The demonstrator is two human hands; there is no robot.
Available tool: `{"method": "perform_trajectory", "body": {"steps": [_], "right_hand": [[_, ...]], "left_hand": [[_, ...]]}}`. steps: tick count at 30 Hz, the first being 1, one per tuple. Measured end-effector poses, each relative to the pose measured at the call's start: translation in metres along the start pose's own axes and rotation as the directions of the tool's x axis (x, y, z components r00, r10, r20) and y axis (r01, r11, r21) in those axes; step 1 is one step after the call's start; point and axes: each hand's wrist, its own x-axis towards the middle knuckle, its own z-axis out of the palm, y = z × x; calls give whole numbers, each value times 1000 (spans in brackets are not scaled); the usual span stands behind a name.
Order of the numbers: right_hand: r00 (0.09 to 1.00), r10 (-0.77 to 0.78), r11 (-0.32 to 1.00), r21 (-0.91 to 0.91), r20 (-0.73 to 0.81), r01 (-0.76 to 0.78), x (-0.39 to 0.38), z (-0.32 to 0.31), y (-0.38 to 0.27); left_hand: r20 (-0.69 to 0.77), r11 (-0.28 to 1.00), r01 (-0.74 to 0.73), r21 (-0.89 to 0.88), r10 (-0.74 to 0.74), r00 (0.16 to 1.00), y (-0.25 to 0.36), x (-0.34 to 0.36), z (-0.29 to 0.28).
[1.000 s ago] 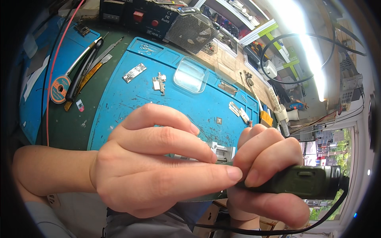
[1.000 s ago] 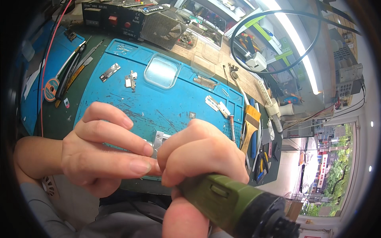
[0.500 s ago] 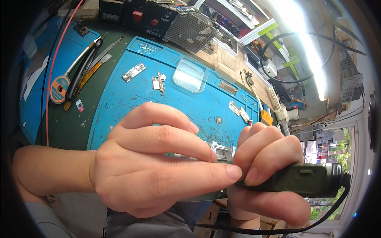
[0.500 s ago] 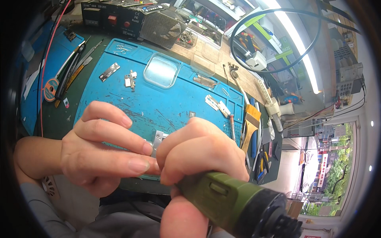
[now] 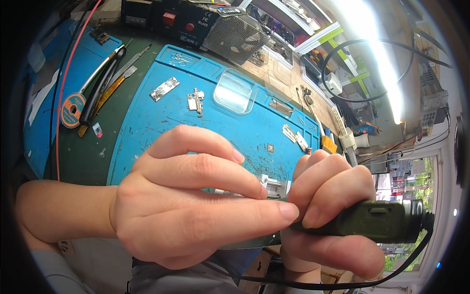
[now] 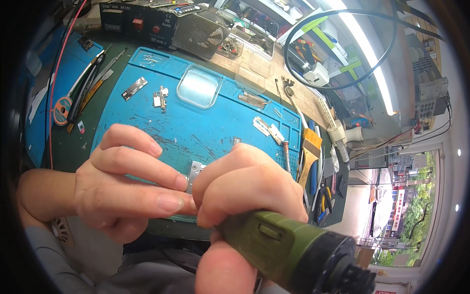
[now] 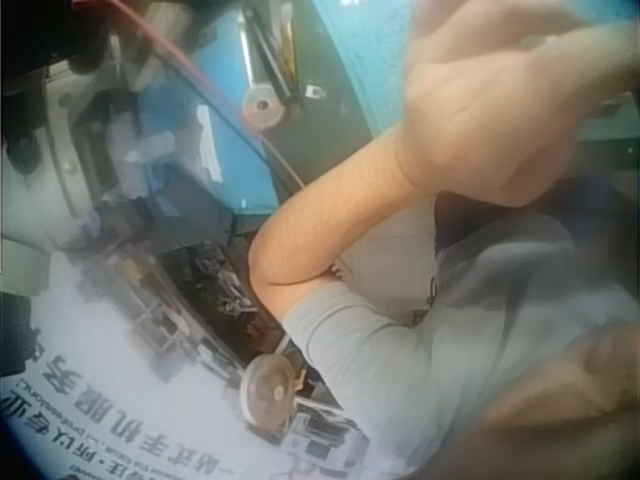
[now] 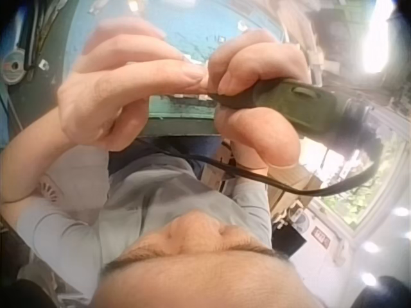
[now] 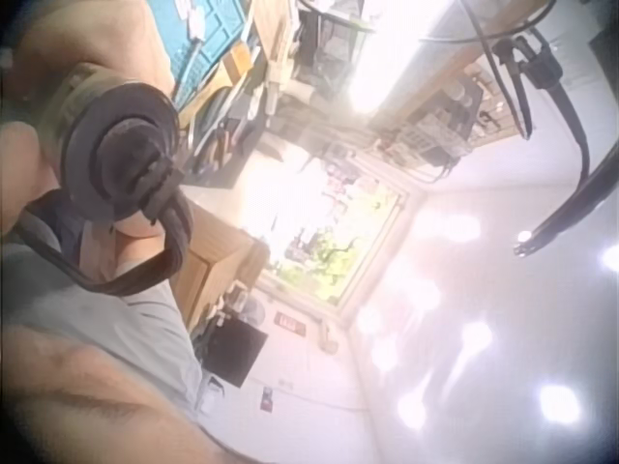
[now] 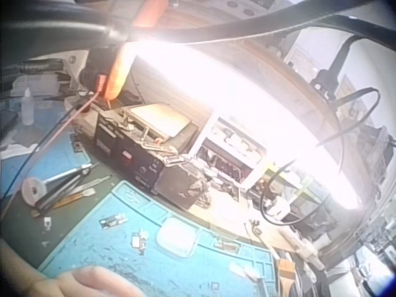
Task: The person uses a rotary tool to grind or polish a small metal component held in a vise. They then use a soldering iron to work on the same component, followed by cleaning the tool with a tissue. Finally, they use a small brush to clean the component.
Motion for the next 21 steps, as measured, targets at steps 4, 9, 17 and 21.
{"method": "perform_trajectory", "body": {"steps": [4, 9, 17, 21], "right_hand": [[1000, 12, 1000, 0, -4, -12, 0, 0, 0], [998, 55, 998, -12, 13, -55, 1, 2, -2], [999, 32, 999, 19, 17, -33, 1, 0, 2], [1000, 31, 999, 20, 3, -31, 0, 0, 3]], "left_hand": [[-11, 1000, 5, 1, -5, 1000, 0, 0, 1], [-16, 1000, 9, -2, -9, 1000, 0, 0, 1], [-18, 1000, 14, -1, -14, 1000, 1, 0, 1], [-20, 1000, 16, -3, -16, 1000, 0, -1, 2]]}}
